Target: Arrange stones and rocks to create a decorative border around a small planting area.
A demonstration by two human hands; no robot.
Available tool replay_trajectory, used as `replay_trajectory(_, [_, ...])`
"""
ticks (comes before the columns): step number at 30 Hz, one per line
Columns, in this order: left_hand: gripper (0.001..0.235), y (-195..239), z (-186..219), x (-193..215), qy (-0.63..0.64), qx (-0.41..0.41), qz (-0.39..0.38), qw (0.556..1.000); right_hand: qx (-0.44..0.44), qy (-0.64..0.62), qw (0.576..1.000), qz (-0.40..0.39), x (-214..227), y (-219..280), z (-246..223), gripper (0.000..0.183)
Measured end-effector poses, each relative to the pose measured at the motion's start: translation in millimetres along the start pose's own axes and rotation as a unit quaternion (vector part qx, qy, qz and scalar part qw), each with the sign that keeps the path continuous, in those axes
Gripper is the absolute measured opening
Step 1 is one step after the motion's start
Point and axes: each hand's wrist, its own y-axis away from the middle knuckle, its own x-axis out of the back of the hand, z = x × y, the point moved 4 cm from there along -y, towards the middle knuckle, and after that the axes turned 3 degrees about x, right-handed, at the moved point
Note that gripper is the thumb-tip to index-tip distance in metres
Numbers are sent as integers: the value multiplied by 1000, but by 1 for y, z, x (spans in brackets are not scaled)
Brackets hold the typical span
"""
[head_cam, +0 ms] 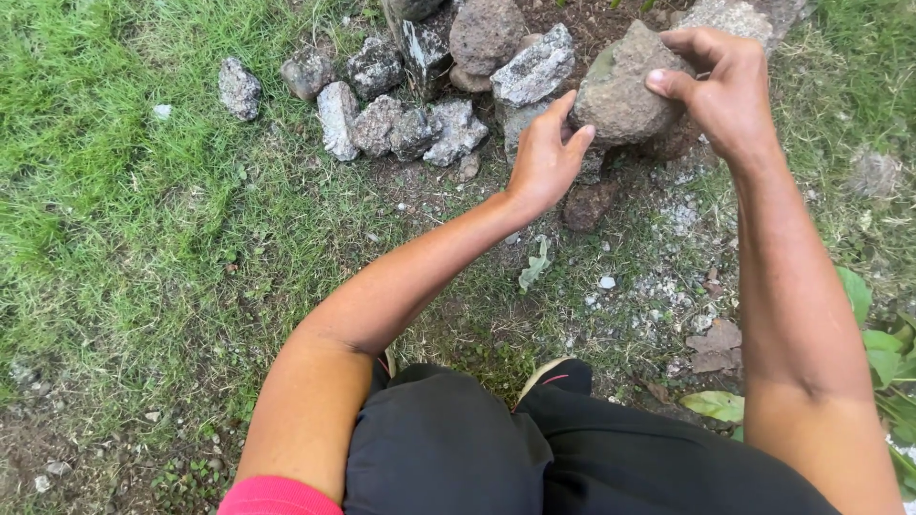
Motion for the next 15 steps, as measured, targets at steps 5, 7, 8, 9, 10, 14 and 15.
replay_trajectory(5, [61,0,-4,0,4,-13,8,1000,-41,-18,999,-24,-2,-9,4,37])
replay_trajectory(7, [61,-1,-6,0,1,-12,10,1000,-54,-16,998,-28,-3,-13,8,38])
replay_trajectory(8, [61,-1,-9,0,-3,-13,13,1000,-38,1,999,-30,-3,-13,9,38])
replay_trajectory(9, [61,0,-11,0,-7,-13,17,1000,-22,19,999,-32,-4,-14,10,38])
replay_trajectory(10, [61,1,-8,1,-7,-13,16,1000,-22,19,999,-32,-3,-15,10,38])
replay_trajectory(14, [57,1,-12,4,-42,9,43,998,-7,48,998,-41,-4,-19,-6,38])
replay_trajectory(15, [56,1,-14,4,-51,-3,56,997,-24,50,998,-44,-5,-20,-11,38])
